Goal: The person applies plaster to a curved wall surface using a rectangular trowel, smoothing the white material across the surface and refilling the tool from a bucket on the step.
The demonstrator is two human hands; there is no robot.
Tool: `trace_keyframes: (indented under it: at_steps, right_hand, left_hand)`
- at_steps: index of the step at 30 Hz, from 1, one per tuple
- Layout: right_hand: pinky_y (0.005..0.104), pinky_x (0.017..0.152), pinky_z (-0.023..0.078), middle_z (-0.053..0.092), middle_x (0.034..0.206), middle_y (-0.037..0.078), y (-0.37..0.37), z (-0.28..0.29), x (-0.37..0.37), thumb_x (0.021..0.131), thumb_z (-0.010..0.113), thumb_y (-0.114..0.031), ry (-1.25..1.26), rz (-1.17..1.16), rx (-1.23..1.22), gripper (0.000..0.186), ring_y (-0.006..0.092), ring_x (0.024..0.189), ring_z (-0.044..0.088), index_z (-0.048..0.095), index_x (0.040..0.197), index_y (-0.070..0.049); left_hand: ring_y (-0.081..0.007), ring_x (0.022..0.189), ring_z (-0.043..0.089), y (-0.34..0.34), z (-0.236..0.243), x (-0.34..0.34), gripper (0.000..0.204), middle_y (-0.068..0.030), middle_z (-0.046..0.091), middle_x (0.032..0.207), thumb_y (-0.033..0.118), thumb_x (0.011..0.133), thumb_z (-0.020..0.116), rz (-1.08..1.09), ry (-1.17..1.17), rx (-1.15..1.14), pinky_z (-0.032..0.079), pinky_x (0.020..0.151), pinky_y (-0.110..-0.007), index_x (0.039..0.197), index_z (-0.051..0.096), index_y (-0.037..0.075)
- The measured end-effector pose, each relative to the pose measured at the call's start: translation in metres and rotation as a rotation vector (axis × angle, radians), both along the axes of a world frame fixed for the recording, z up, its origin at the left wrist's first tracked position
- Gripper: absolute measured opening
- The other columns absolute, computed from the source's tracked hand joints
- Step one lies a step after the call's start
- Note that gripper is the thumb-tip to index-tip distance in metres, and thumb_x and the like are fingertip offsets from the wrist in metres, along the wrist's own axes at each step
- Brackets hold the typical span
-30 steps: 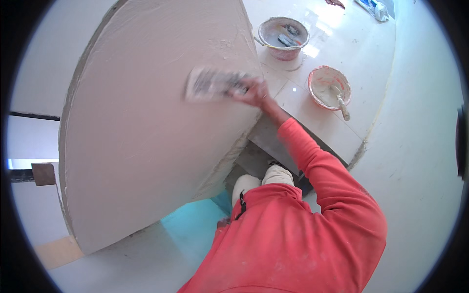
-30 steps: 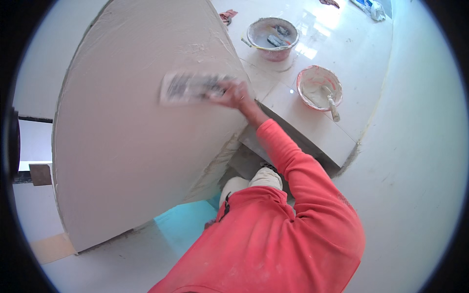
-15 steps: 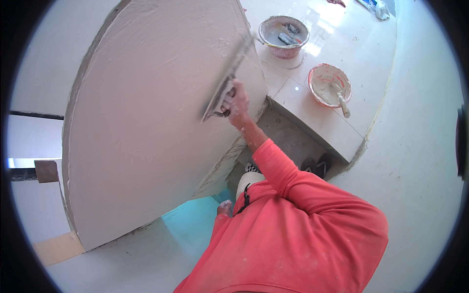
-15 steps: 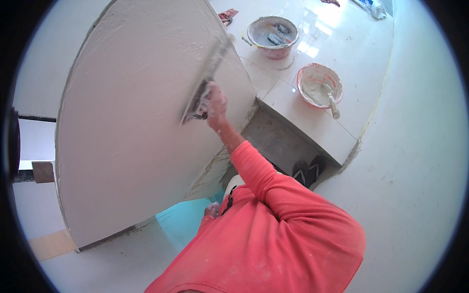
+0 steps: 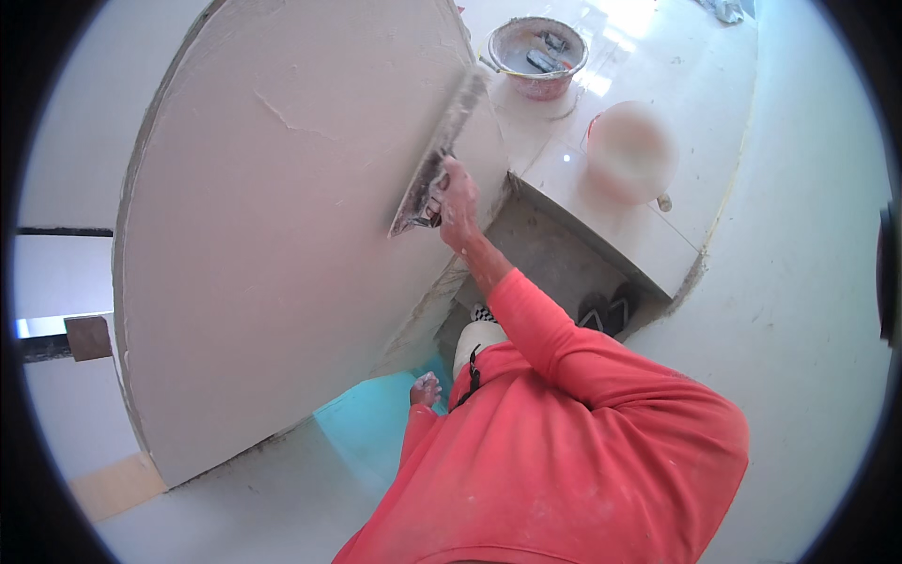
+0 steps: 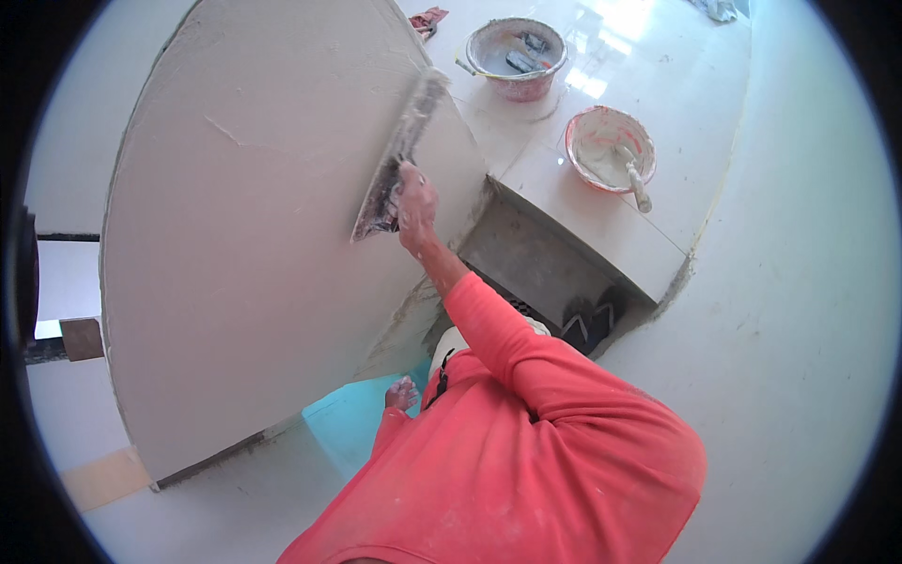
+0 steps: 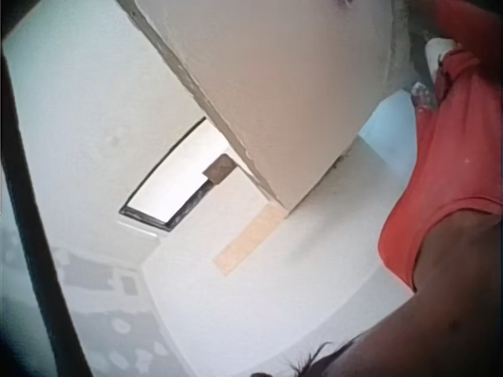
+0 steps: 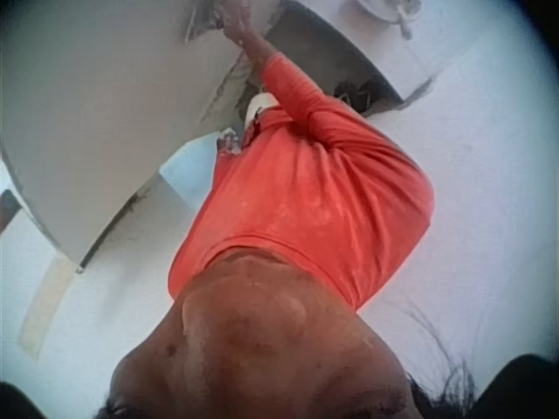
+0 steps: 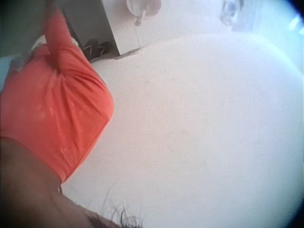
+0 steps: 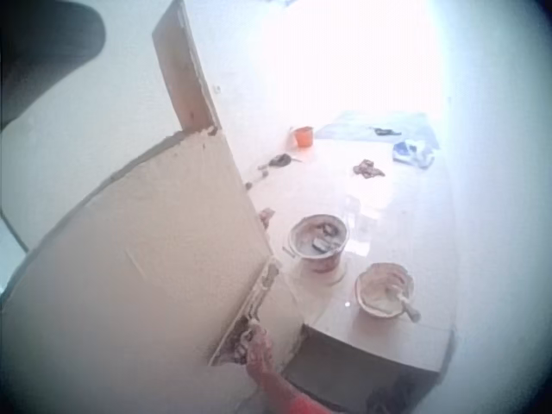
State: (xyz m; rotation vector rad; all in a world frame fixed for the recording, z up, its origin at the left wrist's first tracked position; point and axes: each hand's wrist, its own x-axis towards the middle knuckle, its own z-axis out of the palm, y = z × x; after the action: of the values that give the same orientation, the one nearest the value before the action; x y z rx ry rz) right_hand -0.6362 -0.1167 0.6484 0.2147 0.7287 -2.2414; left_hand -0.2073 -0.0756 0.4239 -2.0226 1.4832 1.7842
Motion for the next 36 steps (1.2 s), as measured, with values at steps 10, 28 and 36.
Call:
trace_keyframes:
  at_steps: [10,28,36]
  right_hand:
    - [0.0348,0.058,0.046,0.059,0.064,0.012,-0.016,0.045,0.03,0.078,0.061,-0.047,0.998,-0.179,0.588,0.048,0.0196,0.059,0.058,0.061,0.085,0.001]
    - [0.0261,0.033,0.026,0.027,0.048,-0.007,-0.007,-0.129,-0.011,0.08,0.059,-0.046,-0.299,-0.092,0.296,0.038,0.0076,0.035,0.029,0.037,0.07,-0.017]
    - [0.0255,0.032,0.025,0.027,0.048,-0.008,-0.03,-0.107,-0.045,0.08,0.058,-0.048,-0.237,-0.143,0.359,0.038,0.007,0.035,0.029,0.038,0.07,-0.017]
  left_hand:
    - [-0.0201,0.082,0.058,0.004,0.002,0.007,0.037,-0.0064,0.058,0.103,0.028,0.086,0.057,-0.038,-0.141,0.124,0.049,0.067,-0.034,0.116,0.051,0.007]
    - [-0.0251,0.095,0.058,-0.009,0.034,0.041,0.052,-0.0121,0.055,0.114,0.03,0.087,0.056,0.052,-0.143,0.098,0.048,0.078,-0.034,0.127,0.041,0.001]
    - [-0.0252,0.091,0.058,0.017,0.04,0.035,0.046,-0.0116,0.057,0.107,0.029,0.086,0.058,-0.15,-0.199,0.088,0.049,0.073,-0.04,0.122,0.046,0.003]
